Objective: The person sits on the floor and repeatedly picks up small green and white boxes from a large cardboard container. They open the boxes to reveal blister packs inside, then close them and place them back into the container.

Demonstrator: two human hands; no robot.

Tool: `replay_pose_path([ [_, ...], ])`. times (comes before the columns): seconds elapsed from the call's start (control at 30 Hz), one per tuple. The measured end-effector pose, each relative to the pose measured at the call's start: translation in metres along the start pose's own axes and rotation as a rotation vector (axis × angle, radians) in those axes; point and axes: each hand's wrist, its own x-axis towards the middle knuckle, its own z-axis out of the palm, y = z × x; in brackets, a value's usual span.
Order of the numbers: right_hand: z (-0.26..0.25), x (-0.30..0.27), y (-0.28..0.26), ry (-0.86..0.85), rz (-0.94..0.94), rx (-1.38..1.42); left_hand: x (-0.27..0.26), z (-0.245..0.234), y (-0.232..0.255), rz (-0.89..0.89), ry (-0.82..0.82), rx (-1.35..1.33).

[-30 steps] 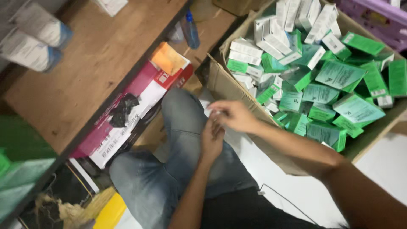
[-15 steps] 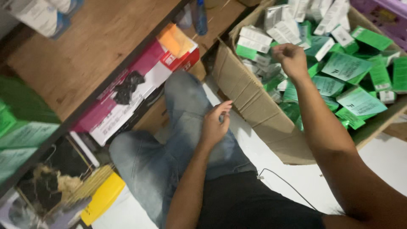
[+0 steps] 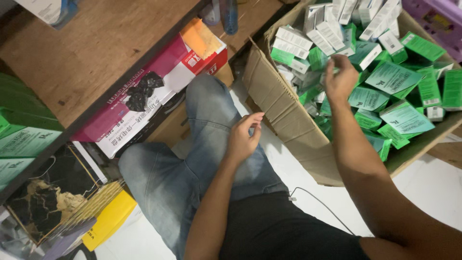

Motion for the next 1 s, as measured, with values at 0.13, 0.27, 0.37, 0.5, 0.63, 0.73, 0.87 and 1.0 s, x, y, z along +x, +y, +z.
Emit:
replay_pose_path([
  [0.13,0.011,0.010,-0.007,0.000,-0.381,-0.135,-0.002,0.003,0.001,0.002,0.003,0.004],
  [0.27,0.038,0.050,-0.024,0.070,-0.499,-0.079,-0.004,0.000,-0.002,0.015,0.011,0.017],
  [0.37,0.049,0.070,-0.028,0.057,-0.404,-0.122,-0.003,0.001,-0.002,0.027,0.010,-0.017],
  [0.5,0.051,0.069,-0.036,-0.072,-0.278,-0.207,-0.002,-0.003,-0.001,0.045,0.008,-0.006],
  [0.63,0.032,0.063,-0.037,-0.243,-0.205,-0.395,-0.007,-0.002,-0.007,0.038,0.024,-0.031],
  [0.73,0.006,0.058,-0.038,-0.190,-0.429,-0.483,-0.007,0.003,-0.009,-0.004,0.014,-0.048],
  [0.87,0.008,0.027,-0.065,-0.133,-0.491,-0.022,-0.001,-0.004,-0.002,0.025,0.042,-0.105],
  [1.0,0.021,-0.041,-0.094,-0.672,0.195,1.132,-0.006,-0.001,0.002,0.036,0.064,-0.151],
])
